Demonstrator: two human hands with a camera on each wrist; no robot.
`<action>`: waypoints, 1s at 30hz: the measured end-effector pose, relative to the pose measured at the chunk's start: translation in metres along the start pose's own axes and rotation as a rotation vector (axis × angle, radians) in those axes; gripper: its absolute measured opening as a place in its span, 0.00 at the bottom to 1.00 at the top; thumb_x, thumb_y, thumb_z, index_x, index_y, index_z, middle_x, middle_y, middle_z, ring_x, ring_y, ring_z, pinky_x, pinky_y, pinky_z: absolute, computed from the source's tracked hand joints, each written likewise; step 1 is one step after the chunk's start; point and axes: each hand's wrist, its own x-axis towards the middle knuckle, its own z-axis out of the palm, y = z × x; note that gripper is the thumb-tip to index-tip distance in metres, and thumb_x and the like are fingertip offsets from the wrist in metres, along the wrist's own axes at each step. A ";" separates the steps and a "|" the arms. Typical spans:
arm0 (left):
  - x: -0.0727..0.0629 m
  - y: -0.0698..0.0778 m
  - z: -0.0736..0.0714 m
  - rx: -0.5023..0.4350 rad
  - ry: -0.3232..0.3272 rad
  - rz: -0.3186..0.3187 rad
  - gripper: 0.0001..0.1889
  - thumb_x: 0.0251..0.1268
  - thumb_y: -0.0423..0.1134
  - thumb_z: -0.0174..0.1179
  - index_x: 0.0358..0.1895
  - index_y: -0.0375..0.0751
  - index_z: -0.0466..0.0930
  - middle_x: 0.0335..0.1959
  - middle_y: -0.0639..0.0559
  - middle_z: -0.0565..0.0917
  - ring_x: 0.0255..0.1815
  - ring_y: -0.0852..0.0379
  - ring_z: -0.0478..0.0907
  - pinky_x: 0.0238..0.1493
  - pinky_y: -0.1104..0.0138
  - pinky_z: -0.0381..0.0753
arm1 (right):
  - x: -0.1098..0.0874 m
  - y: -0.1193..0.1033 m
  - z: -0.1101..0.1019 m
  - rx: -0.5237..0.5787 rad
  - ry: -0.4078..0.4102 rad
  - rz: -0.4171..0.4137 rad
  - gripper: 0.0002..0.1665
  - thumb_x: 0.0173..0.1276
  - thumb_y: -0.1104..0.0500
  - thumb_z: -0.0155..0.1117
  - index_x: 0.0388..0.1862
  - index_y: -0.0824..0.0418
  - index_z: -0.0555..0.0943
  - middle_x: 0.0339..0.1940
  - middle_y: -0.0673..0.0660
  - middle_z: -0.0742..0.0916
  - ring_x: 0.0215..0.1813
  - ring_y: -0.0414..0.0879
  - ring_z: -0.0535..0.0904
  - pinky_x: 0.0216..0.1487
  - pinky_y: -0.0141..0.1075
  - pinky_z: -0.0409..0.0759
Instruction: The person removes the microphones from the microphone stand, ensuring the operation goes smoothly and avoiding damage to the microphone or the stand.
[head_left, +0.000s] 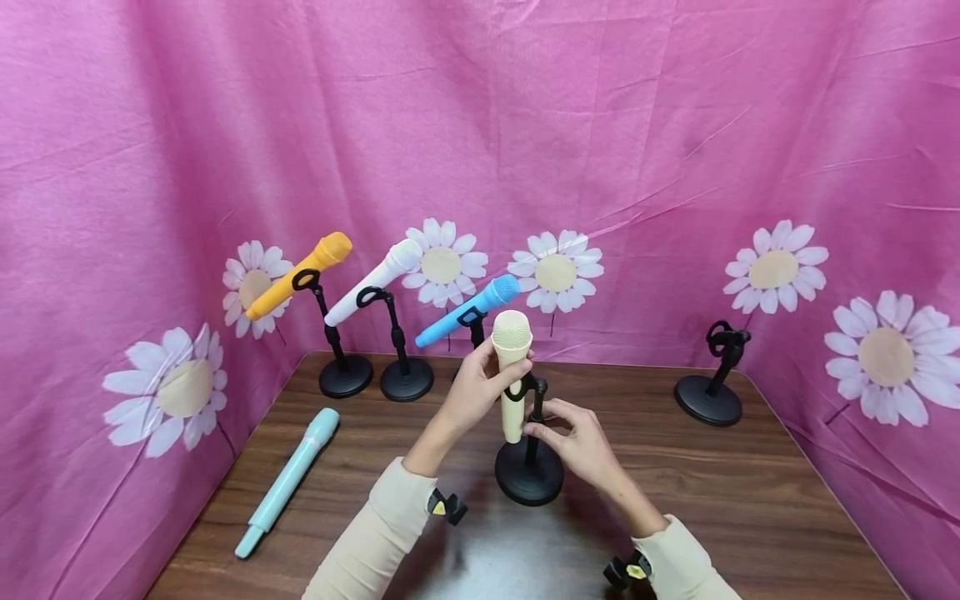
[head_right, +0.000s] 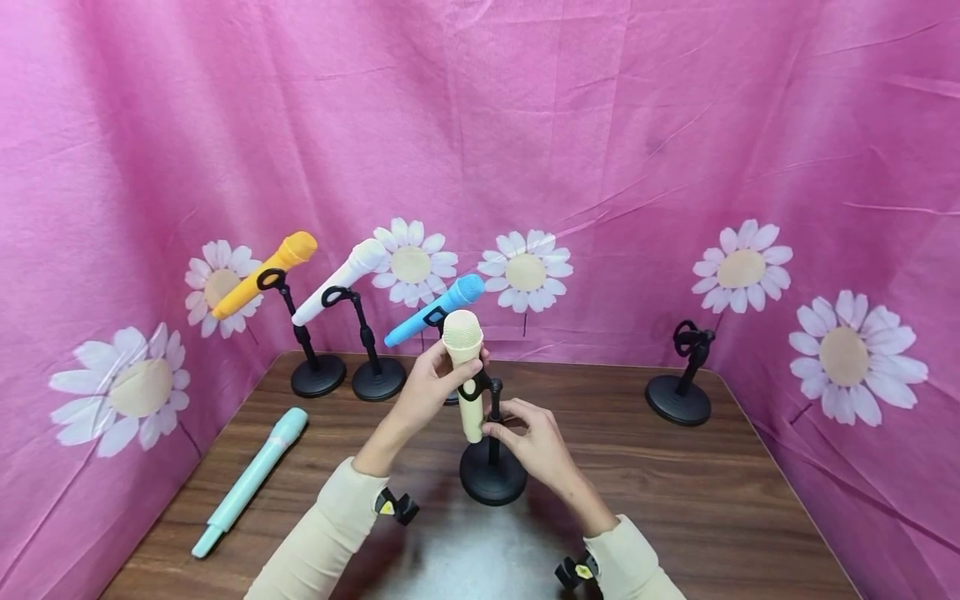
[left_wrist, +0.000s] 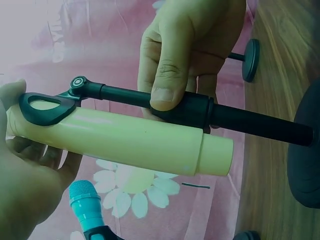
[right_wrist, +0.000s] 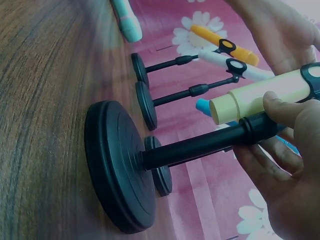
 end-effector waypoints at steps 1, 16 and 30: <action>0.000 0.000 0.000 -0.002 -0.001 0.004 0.19 0.78 0.36 0.64 0.66 0.34 0.76 0.58 0.31 0.84 0.53 0.61 0.84 0.58 0.63 0.83 | 0.000 0.000 0.000 -0.004 0.003 -0.009 0.13 0.65 0.58 0.81 0.48 0.54 0.91 0.43 0.50 0.92 0.49 0.36 0.88 0.50 0.34 0.90; 0.005 0.003 -0.004 0.004 0.011 0.004 0.19 0.73 0.33 0.67 0.63 0.33 0.80 0.57 0.32 0.86 0.53 0.63 0.85 0.57 0.65 0.84 | -0.001 0.001 0.000 -0.024 0.022 -0.095 0.12 0.64 0.62 0.81 0.47 0.59 0.92 0.43 0.52 0.93 0.48 0.33 0.87 0.48 0.33 0.90; 0.010 0.007 -0.005 0.016 0.019 0.044 0.18 0.73 0.32 0.68 0.62 0.32 0.80 0.54 0.31 0.87 0.50 0.61 0.85 0.56 0.64 0.84 | -0.001 0.003 0.001 -0.036 0.034 -0.123 0.11 0.63 0.63 0.81 0.45 0.55 0.92 0.41 0.50 0.93 0.47 0.32 0.86 0.46 0.29 0.89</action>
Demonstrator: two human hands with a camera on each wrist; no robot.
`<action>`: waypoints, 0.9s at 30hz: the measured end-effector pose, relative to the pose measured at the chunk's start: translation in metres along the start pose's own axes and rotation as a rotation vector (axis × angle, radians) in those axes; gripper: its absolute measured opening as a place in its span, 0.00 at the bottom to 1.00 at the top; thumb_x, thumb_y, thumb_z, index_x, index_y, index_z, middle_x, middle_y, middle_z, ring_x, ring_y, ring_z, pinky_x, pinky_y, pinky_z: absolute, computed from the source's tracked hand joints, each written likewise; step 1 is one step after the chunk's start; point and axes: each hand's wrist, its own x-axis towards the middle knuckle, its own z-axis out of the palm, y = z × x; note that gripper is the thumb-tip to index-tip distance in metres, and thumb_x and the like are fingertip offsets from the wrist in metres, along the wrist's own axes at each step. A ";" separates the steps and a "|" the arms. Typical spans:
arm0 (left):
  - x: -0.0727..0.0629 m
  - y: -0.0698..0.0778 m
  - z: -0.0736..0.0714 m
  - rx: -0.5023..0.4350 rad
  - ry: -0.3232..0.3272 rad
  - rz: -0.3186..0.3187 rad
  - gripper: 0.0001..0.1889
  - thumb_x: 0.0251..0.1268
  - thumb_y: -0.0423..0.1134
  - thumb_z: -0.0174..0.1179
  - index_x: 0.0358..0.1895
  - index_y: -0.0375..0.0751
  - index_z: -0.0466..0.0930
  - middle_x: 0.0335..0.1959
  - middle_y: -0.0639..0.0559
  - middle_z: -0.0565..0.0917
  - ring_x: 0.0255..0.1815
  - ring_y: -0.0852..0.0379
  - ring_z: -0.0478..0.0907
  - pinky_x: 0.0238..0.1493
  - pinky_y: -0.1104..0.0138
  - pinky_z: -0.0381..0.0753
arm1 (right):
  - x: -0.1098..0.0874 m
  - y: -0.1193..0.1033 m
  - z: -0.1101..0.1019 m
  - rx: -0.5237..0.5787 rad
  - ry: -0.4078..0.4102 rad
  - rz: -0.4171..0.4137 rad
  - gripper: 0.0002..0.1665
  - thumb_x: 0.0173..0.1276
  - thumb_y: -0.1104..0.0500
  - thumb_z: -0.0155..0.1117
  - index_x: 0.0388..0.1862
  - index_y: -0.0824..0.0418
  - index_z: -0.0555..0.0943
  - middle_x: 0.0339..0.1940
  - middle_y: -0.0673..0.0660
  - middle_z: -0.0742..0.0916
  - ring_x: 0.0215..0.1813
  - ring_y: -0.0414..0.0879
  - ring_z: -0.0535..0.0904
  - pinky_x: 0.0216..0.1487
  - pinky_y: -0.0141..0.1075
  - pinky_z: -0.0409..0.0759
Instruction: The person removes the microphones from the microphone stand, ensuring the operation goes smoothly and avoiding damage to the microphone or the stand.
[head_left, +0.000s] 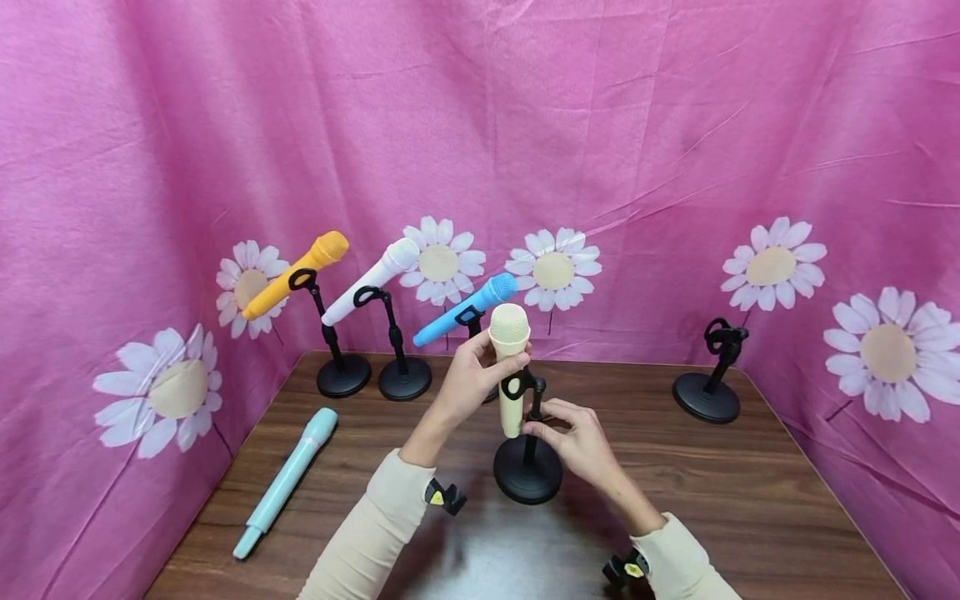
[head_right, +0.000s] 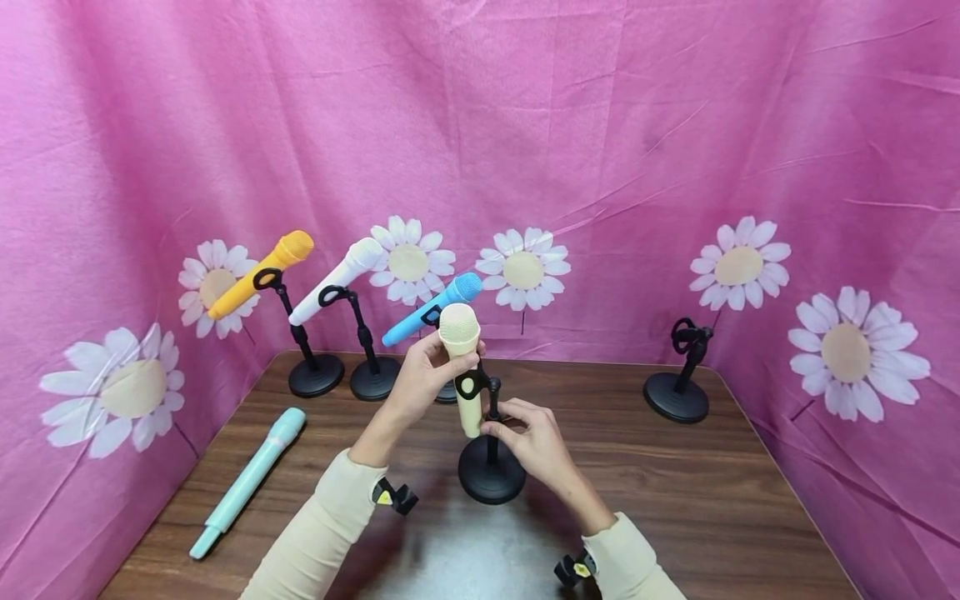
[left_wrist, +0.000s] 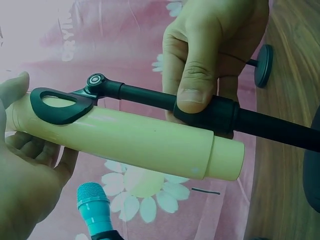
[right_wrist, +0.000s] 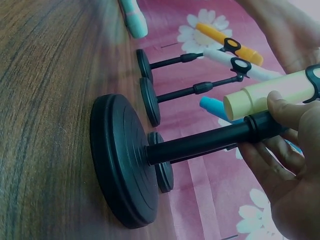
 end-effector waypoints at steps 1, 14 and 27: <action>0.000 0.000 0.000 0.003 -0.001 -0.001 0.18 0.74 0.33 0.68 0.62 0.33 0.81 0.53 0.32 0.87 0.51 0.61 0.85 0.56 0.64 0.85 | 0.000 0.000 0.000 -0.003 0.001 -0.003 0.11 0.63 0.63 0.81 0.45 0.55 0.92 0.41 0.50 0.93 0.47 0.32 0.86 0.46 0.29 0.89; 0.002 0.003 0.000 0.016 0.004 -0.006 0.18 0.73 0.32 0.67 0.62 0.32 0.80 0.53 0.31 0.87 0.51 0.60 0.84 0.54 0.64 0.86 | -0.001 0.002 0.001 -0.004 0.004 0.002 0.12 0.63 0.62 0.81 0.45 0.56 0.92 0.42 0.50 0.93 0.47 0.32 0.87 0.47 0.27 0.88; 0.003 0.008 0.000 0.006 0.016 -0.006 0.18 0.72 0.32 0.68 0.62 0.33 0.81 0.54 0.30 0.86 0.51 0.60 0.83 0.54 0.65 0.84 | -0.001 0.002 0.001 -0.012 0.005 -0.010 0.12 0.63 0.63 0.81 0.45 0.54 0.92 0.41 0.50 0.93 0.46 0.32 0.87 0.46 0.26 0.87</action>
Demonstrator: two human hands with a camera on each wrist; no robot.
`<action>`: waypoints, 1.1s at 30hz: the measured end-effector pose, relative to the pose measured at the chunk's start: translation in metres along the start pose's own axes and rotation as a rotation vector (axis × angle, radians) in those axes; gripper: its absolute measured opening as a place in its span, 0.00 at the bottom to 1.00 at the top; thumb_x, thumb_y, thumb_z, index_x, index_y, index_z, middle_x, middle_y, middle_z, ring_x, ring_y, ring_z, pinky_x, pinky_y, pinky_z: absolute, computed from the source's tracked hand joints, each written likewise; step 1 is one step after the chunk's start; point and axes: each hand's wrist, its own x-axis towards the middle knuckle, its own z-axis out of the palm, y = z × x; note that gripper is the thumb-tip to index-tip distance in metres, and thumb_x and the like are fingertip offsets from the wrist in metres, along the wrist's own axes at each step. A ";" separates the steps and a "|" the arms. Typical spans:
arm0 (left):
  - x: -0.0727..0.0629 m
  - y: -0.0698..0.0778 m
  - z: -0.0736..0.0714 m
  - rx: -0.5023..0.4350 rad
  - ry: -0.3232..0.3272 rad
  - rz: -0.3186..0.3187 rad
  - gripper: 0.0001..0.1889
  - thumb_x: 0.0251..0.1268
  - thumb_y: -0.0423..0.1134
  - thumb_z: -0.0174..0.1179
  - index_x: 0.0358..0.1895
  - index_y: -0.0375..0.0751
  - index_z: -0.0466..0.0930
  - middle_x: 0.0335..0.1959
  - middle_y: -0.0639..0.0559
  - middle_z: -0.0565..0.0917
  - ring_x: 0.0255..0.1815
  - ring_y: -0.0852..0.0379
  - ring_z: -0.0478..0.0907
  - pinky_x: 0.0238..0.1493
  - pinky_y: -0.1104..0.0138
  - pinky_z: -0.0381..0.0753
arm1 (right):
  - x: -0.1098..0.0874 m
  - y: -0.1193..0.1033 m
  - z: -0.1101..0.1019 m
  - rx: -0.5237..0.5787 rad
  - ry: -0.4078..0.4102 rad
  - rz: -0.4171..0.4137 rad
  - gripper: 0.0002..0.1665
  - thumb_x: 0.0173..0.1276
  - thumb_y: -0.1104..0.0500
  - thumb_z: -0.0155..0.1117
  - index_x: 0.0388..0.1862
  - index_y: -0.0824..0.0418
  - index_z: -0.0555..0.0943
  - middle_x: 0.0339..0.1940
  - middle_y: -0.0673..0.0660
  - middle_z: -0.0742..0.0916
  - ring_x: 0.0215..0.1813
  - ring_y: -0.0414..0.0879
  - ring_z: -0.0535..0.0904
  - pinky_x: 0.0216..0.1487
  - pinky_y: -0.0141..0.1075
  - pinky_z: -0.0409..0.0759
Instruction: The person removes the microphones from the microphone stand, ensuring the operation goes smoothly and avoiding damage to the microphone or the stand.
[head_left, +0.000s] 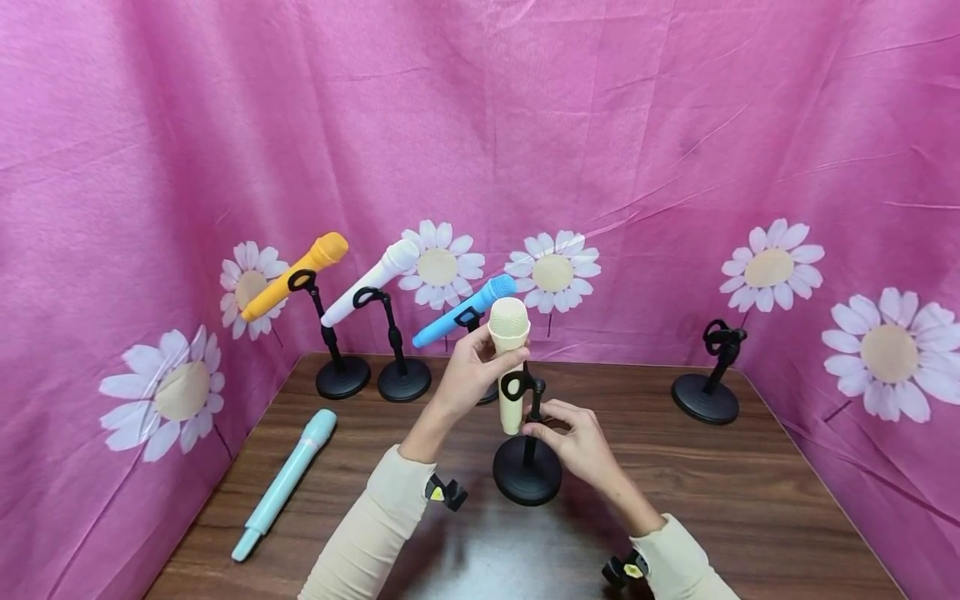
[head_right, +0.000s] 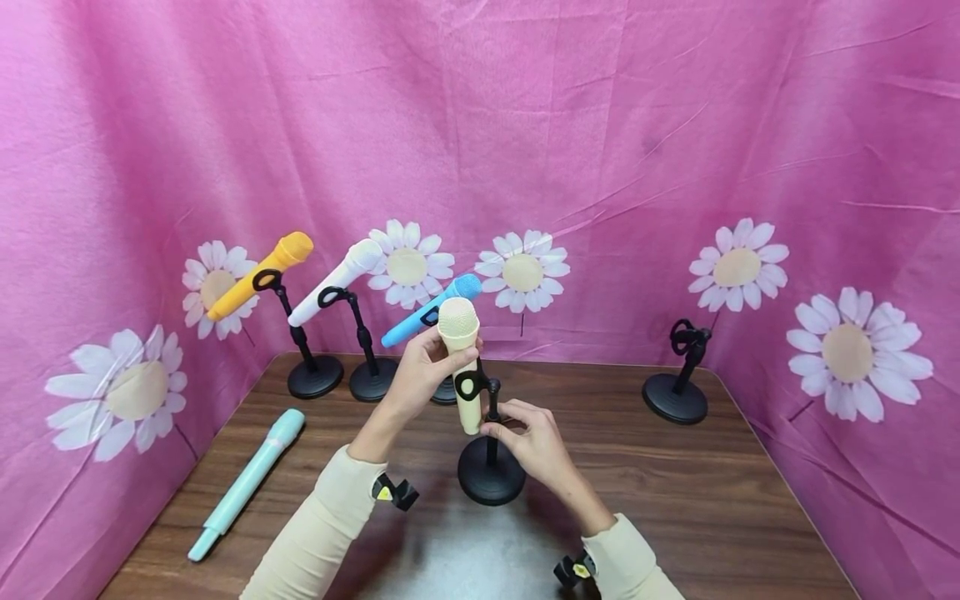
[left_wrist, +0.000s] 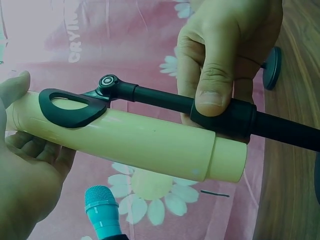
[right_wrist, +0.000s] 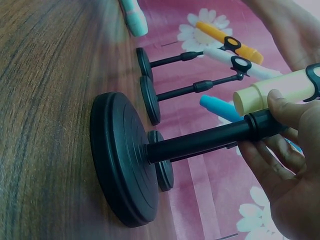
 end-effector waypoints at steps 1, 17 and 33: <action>0.000 0.000 0.000 0.001 0.000 0.003 0.18 0.72 0.32 0.68 0.62 0.32 0.80 0.54 0.30 0.86 0.50 0.60 0.83 0.53 0.65 0.84 | 0.000 0.000 0.000 0.000 0.001 -0.001 0.12 0.63 0.63 0.81 0.45 0.54 0.92 0.41 0.50 0.93 0.46 0.32 0.87 0.46 0.26 0.87; 0.005 0.004 0.000 -0.033 0.007 0.018 0.18 0.72 0.31 0.67 0.62 0.31 0.80 0.54 0.26 0.84 0.47 0.62 0.85 0.50 0.68 0.84 | 0.000 0.003 0.001 0.018 0.001 -0.015 0.11 0.63 0.63 0.80 0.44 0.54 0.92 0.42 0.51 0.93 0.47 0.34 0.87 0.46 0.27 0.88; 0.008 0.006 0.003 -0.074 0.009 0.049 0.20 0.75 0.32 0.65 0.65 0.32 0.77 0.51 0.35 0.87 0.49 0.62 0.86 0.53 0.67 0.84 | 0.000 0.001 0.000 0.025 -0.012 0.012 0.10 0.64 0.62 0.80 0.44 0.53 0.92 0.42 0.51 0.93 0.47 0.33 0.87 0.46 0.27 0.88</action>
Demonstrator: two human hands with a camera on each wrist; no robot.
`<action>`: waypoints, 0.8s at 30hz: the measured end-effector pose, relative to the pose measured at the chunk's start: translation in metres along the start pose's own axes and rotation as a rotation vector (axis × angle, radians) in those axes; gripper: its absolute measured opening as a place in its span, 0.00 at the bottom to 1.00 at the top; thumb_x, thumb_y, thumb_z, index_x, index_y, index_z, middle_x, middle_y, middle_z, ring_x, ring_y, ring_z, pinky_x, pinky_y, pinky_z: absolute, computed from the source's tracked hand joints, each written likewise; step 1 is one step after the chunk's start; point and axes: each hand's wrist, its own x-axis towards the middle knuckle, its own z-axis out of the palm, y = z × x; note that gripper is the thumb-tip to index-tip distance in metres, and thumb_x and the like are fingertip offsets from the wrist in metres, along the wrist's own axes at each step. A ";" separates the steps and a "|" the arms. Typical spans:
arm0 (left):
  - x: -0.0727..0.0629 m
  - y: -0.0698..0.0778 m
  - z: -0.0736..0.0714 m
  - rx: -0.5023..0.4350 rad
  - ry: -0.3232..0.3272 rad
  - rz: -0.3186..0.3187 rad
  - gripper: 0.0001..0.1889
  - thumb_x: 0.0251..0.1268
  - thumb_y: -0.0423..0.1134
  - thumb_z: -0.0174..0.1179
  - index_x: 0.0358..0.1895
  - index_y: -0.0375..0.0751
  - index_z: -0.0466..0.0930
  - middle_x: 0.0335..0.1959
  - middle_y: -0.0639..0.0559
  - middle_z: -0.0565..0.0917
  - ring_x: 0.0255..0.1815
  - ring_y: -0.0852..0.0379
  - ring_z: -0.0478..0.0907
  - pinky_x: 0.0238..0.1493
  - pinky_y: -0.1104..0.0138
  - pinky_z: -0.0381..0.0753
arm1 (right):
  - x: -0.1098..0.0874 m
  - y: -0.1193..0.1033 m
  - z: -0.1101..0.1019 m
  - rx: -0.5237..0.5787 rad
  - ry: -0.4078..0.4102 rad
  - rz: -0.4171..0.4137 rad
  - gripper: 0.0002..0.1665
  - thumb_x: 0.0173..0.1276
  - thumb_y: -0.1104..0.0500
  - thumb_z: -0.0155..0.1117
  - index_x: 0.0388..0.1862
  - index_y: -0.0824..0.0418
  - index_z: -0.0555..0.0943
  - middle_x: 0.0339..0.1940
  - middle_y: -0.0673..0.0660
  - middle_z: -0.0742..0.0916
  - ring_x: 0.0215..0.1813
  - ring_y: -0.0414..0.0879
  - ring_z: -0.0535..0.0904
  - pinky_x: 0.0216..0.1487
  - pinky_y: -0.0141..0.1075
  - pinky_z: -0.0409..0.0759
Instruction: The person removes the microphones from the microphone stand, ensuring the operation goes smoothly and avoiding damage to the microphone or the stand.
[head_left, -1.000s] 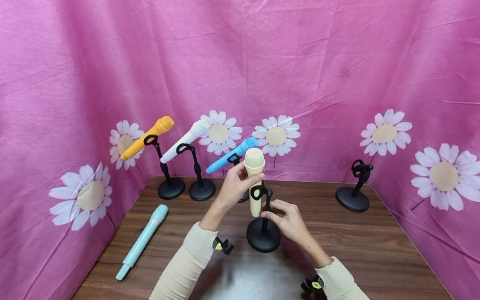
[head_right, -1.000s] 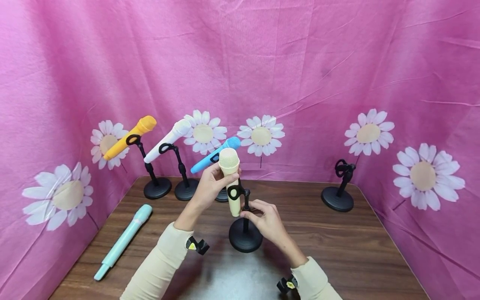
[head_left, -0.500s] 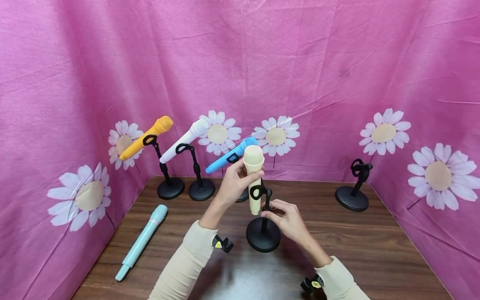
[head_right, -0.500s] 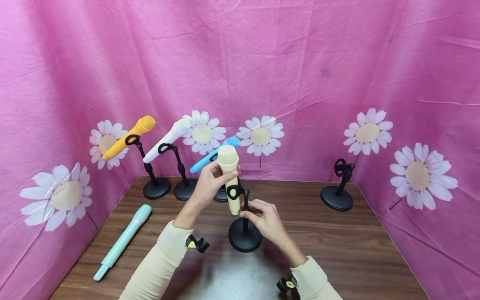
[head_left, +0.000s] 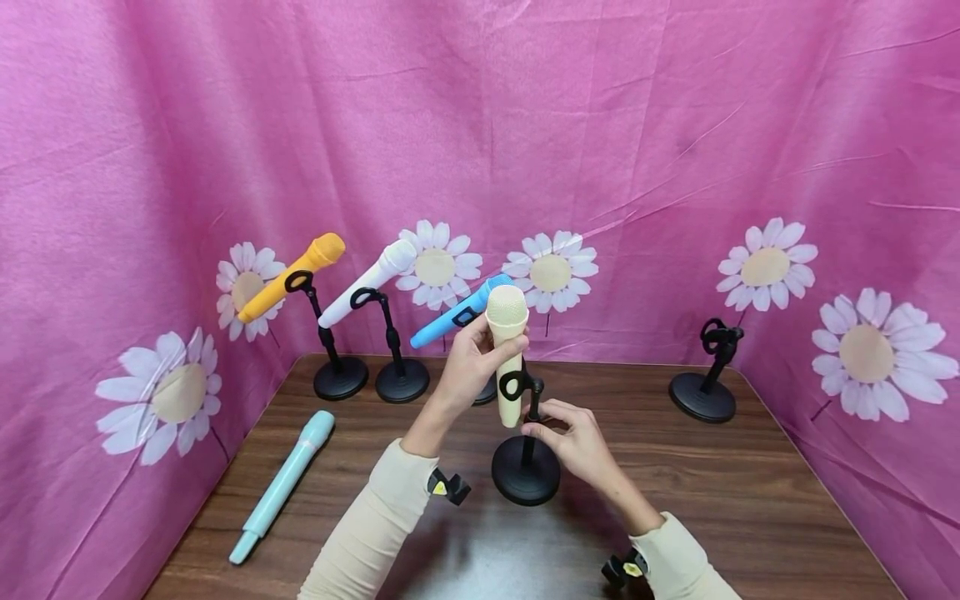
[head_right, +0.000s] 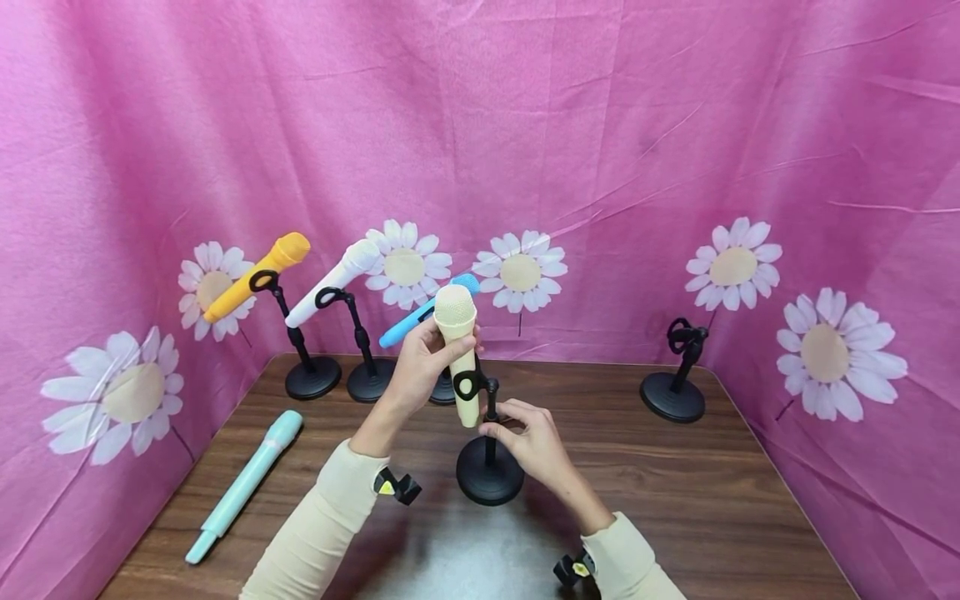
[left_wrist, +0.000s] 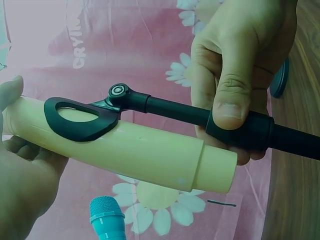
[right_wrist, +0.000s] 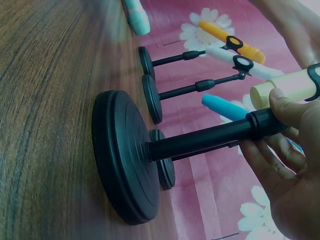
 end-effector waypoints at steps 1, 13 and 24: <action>0.000 0.000 0.001 -0.009 -0.007 0.009 0.19 0.76 0.33 0.65 0.65 0.32 0.76 0.48 0.38 0.88 0.48 0.62 0.87 0.52 0.67 0.84 | 0.000 0.000 0.000 0.000 0.001 -0.001 0.10 0.64 0.62 0.80 0.44 0.54 0.92 0.42 0.51 0.93 0.47 0.33 0.87 0.46 0.27 0.88; 0.005 -0.003 0.007 -0.101 -0.037 0.088 0.22 0.79 0.43 0.64 0.61 0.28 0.72 0.37 0.55 0.83 0.39 0.61 0.84 0.47 0.68 0.83 | 0.000 0.001 0.001 0.018 0.001 0.003 0.11 0.64 0.62 0.79 0.45 0.54 0.92 0.43 0.52 0.93 0.48 0.34 0.87 0.47 0.28 0.88; 0.009 -0.002 0.010 -0.126 -0.031 0.123 0.20 0.82 0.41 0.61 0.63 0.30 0.70 0.39 0.52 0.84 0.39 0.61 0.85 0.48 0.67 0.88 | 0.001 0.003 0.001 0.034 -0.006 0.007 0.11 0.65 0.63 0.79 0.46 0.56 0.92 0.42 0.53 0.93 0.46 0.34 0.87 0.47 0.28 0.88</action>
